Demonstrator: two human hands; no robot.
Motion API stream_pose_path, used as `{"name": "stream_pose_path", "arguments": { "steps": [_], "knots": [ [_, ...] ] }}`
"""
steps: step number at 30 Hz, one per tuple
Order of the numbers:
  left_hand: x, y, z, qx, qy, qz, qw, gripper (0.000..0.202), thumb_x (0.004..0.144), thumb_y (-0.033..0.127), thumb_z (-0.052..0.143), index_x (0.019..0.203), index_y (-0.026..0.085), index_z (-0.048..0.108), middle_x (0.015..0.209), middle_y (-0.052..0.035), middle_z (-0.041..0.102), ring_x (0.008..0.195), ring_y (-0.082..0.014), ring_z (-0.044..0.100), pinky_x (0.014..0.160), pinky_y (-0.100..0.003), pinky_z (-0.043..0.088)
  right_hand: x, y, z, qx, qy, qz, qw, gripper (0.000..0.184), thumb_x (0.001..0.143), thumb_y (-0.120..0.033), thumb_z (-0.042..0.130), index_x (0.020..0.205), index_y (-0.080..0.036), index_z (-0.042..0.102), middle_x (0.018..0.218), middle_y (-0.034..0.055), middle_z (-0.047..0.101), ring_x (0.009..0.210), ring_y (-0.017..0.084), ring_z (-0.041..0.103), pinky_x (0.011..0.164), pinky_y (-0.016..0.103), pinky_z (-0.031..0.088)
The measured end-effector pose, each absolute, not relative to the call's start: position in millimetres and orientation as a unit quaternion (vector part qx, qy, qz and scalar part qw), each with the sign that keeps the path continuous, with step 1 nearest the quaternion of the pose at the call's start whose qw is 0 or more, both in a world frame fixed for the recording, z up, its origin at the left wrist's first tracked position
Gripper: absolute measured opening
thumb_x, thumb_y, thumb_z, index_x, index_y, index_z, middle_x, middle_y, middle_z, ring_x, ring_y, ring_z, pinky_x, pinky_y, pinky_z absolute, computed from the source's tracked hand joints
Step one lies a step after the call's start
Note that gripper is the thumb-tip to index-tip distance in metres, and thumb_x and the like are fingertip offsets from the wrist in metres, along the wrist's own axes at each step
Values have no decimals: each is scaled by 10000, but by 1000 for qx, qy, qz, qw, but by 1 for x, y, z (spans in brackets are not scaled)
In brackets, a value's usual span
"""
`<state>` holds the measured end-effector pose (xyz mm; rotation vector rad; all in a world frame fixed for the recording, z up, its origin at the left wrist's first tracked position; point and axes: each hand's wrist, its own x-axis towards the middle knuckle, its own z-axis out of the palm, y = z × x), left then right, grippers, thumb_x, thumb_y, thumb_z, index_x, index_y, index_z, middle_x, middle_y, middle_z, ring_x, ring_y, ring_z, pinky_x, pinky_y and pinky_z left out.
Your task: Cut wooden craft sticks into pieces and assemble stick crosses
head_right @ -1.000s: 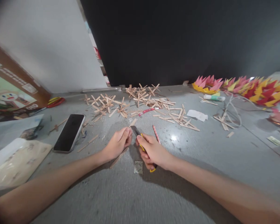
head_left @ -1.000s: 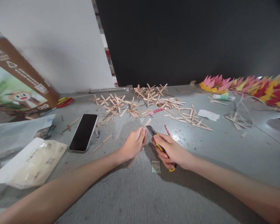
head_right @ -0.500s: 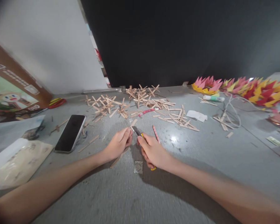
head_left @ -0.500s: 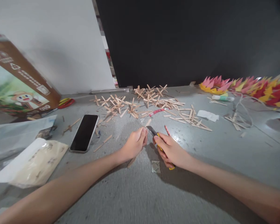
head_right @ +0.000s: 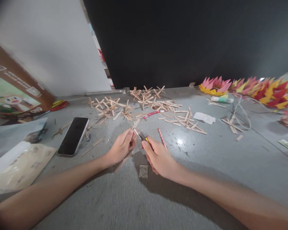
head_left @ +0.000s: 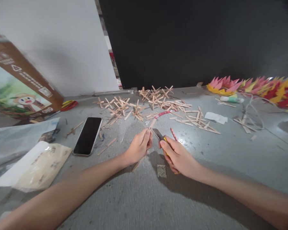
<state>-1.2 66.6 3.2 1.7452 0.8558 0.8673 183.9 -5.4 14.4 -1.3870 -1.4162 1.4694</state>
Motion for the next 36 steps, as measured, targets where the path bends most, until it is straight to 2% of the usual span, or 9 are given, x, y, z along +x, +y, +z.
{"name": "stream_pose_path", "arguments": {
  "steps": [10,18,24,28,31,36],
  "knots": [
    [-1,65,3,682,318,376,540,483,1097,597,317,806,223,411,626,62,432,529,-104,377,527,-252,321,185,-6,12,-524,-543,560,342,431,1054,-648,417,853,-270,373,570,-106,456,305,78,355,283,201,352],
    [-7,65,0,665,264,381,586,492,1090,600,358,771,226,379,596,63,432,509,-97,368,498,-243,317,188,-5,11,-494,-514,544,443,382,1054,-635,451,963,-264,469,522,-123,416,310,76,330,294,188,345],
    [-9,66,0,651,277,368,603,498,1081,596,374,745,229,368,596,57,426,510,-100,371,490,-245,314,188,-5,10,-482,-507,552,454,367,1052,-620,471,974,-261,478,523,-120,421,322,73,320,300,195,351],
    [-9,65,-1,665,284,348,597,500,1076,606,361,743,234,359,585,59,430,500,-101,371,501,-252,319,192,-2,15,-460,-478,553,504,338,1006,-591,577,1119,-281,503,526,-130,408,335,79,319,327,213,378],
    [-9,62,1,706,270,304,581,501,1085,587,331,732,233,369,576,58,432,503,-105,382,529,-262,334,195,4,20,-465,-474,537,520,390,954,-552,673,1193,-280,528,506,-136,387,346,85,330,339,225,385],
    [-8,60,10,777,252,231,528,474,1101,481,314,719,221,419,599,44,472,545,-115,425,596,-270,367,196,11,18,-487,-481,519,512,335,929,-544,712,962,-240,575,486,-116,403,356,86,374,347,235,385]
  ]
}}
